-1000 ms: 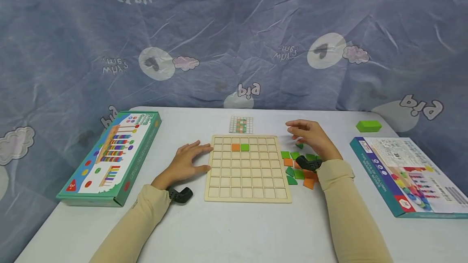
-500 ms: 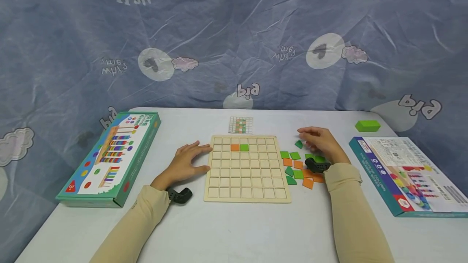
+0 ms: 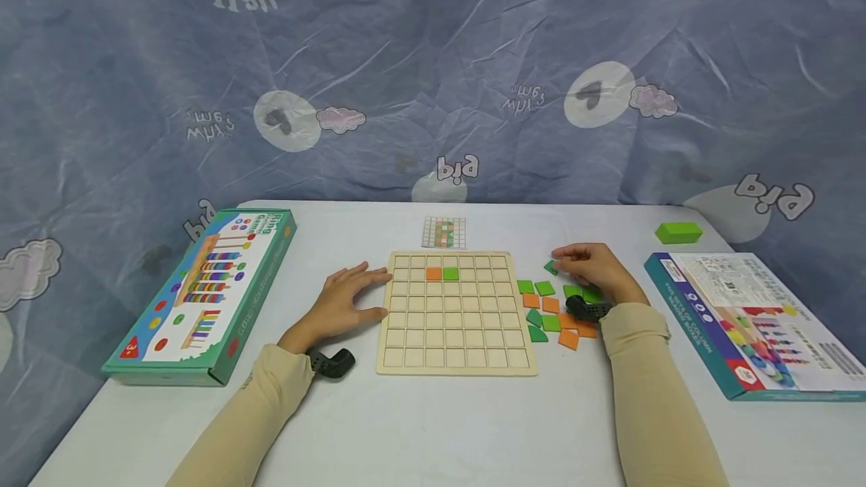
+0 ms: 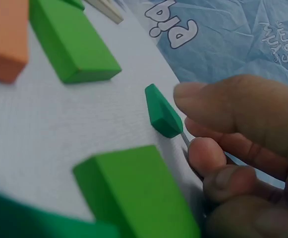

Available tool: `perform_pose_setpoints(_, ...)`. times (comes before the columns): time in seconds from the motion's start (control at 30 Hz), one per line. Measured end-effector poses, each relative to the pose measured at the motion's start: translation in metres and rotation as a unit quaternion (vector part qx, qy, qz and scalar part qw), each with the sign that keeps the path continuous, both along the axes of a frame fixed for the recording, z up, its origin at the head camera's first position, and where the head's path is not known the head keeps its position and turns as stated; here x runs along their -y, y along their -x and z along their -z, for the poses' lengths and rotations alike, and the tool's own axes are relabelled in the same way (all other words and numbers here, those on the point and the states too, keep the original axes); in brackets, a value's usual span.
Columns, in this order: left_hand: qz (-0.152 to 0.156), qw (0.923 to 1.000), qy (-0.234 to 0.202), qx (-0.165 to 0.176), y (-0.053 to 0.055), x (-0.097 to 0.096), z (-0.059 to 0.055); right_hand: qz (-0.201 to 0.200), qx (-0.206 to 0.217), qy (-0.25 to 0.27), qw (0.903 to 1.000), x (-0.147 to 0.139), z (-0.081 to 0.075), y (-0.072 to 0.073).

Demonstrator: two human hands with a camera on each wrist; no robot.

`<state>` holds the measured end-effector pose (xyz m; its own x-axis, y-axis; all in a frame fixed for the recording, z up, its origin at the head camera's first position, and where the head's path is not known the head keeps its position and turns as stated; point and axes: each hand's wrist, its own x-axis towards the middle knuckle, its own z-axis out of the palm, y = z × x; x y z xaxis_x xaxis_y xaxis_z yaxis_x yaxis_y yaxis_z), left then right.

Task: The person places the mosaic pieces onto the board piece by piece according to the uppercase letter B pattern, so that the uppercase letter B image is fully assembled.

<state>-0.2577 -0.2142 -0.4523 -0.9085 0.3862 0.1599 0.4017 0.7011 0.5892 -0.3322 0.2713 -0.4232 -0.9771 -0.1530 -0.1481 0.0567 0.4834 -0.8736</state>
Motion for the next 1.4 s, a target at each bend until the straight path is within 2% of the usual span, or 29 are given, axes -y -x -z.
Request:
perform_pose_setpoints(0.23,0.000,1.0000,-0.001,0.001,0.000,0.000,0.000,-0.012,-0.008,-0.022,0.9997,0.002,-0.001,0.000)
perform_pose_setpoints(0.47,0.000,1.0000,0.001,0.001,0.000,0.000,0.001,-0.044,-0.042,-0.052,0.9968,0.007,-0.006,-0.005)
perform_pose_setpoints(0.67,-0.001,1.0000,0.000,0.001,-0.001,0.000,0.001,-0.067,-0.043,-0.026,0.9965,0.008,-0.006,-0.005)
perform_pose_setpoints(0.77,0.000,1.0000,0.001,0.001,-0.001,0.001,0.001,-0.060,-0.040,-0.022,0.9971,0.010,-0.007,-0.003)
perform_pose_setpoints(0.97,-0.001,1.0000,0.001,0.002,0.001,0.001,0.001,-0.047,-0.043,-0.009,0.9979,0.024,-0.015,-0.002)
perform_pose_setpoints(1.17,-0.001,1.0000,0.001,0.002,0.000,0.001,0.000,-0.065,-0.045,0.028,0.9965,0.038,-0.023,-0.003)
perform_pose_setpoints(1.4,-0.001,1.0000,0.002,0.004,0.001,0.001,-0.001,-0.082,-0.046,0.065,0.9935,0.055,-0.024,-0.003)
